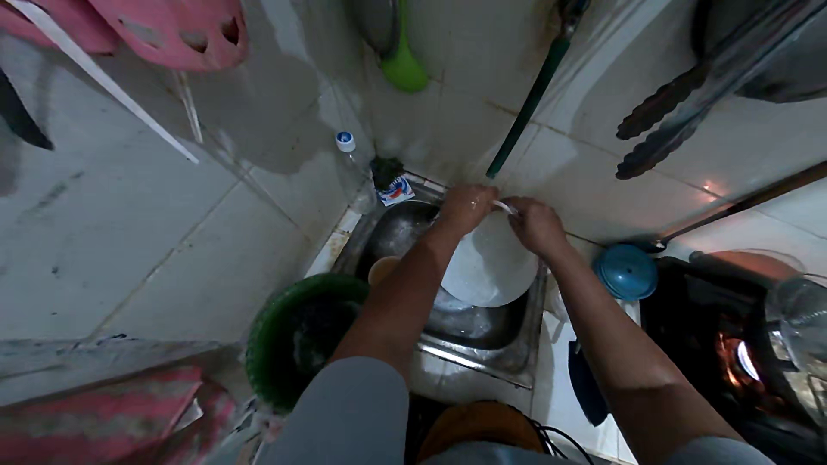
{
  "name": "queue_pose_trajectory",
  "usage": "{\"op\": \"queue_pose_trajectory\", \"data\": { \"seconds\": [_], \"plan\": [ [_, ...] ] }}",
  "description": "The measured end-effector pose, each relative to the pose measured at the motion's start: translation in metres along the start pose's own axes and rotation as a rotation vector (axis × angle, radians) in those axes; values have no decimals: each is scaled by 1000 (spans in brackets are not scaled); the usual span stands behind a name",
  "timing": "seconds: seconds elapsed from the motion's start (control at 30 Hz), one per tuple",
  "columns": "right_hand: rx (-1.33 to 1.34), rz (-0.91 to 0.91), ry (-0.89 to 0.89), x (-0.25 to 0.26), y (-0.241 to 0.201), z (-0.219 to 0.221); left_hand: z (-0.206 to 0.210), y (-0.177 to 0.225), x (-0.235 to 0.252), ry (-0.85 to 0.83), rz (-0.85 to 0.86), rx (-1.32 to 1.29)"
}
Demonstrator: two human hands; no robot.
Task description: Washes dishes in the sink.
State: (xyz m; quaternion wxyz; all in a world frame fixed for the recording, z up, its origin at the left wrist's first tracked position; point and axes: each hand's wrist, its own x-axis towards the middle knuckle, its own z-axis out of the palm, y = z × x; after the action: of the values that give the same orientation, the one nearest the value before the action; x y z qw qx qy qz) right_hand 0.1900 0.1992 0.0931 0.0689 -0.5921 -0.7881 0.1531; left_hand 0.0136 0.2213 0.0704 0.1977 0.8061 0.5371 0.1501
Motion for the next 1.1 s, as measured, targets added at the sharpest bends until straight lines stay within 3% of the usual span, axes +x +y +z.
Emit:
{"op": "queue_pose_trajectory", "data": {
  "seconds": [0.13,0.23,0.33,0.47,0.57,0.77,1.1],
  "plan": [
    [87,35,163,-30,5,10,14,-36,-2,102,-169,-176],
    [169,203,221,-54,16,18,14,-58,-14,113,-335,-304],
    [102,304,78,-47,9,10,6,-43,-13,68,-284,-242],
    [82,112,-15,-14,0,3,4,0,-1,-24,-56,-121],
    [59,61,-13,-13,-4,3,16,-2,5,32,12,-171],
    [154,107,270,-51,3,25,24,-34,-3,130,-253,-319],
    [215,305,443,-75,3,17,86,-42,-42,266,-532,-489]
  ]
}}
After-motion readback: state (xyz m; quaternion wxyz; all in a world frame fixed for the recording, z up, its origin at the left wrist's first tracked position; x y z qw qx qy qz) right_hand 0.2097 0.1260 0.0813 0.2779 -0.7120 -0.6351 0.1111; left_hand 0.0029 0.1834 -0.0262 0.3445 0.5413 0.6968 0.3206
